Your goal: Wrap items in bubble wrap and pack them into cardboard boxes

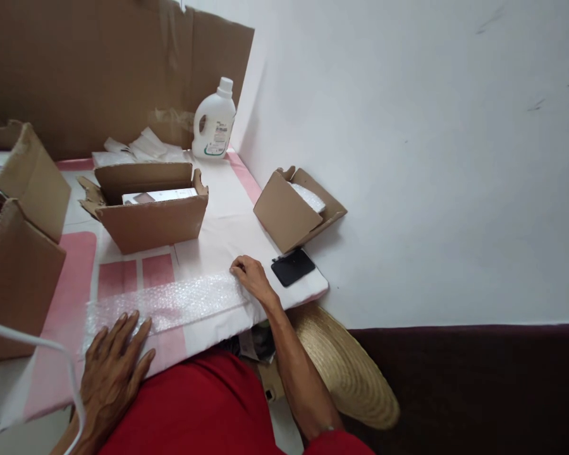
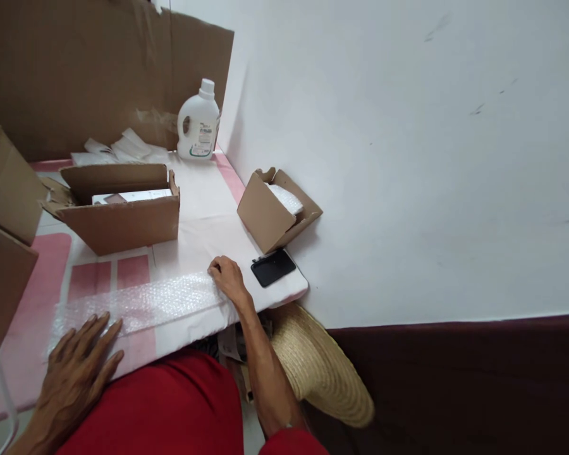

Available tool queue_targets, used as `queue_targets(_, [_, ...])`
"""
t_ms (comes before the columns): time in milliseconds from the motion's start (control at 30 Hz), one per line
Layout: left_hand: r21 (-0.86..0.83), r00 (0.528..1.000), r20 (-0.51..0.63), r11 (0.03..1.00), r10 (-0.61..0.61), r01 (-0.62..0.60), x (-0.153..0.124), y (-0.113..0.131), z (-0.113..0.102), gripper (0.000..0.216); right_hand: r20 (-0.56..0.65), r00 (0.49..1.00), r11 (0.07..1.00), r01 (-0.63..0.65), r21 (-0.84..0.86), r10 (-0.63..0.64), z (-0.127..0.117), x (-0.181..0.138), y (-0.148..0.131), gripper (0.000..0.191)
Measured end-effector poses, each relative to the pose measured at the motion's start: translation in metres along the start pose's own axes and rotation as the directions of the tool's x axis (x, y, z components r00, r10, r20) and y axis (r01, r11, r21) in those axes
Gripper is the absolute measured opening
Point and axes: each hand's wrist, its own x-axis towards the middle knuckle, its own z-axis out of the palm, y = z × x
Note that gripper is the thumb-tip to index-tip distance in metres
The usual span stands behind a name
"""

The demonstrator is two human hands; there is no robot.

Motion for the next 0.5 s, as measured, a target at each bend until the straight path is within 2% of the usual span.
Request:
queue_targets(200, [0.007,1.0,0.013,1.0,-0.024,0.024,-0.001,0.002,-0.001,0.06,0.075,0.997,0.998,0.027,0.058,-0.031,-0.008,-0.003,-0.001,0.02])
queue_targets(367, [-0.013,0.999,0.012,0.999,-0.032,0.032,-0.002,0.002,-0.001,0.061,0.0,1.0,0.999,-0.023,0.028,0.023,0.001,-0.004,-0.003,0.006])
queue_targets(500, [-0.011,1.0,0.005,1.0,-0.025,0.025,0.0,0.001,0.001,0.057,-0.024,0.999,1.0,-0.027,0.007,0.027,0.004,-0.002,-0.005,0.006])
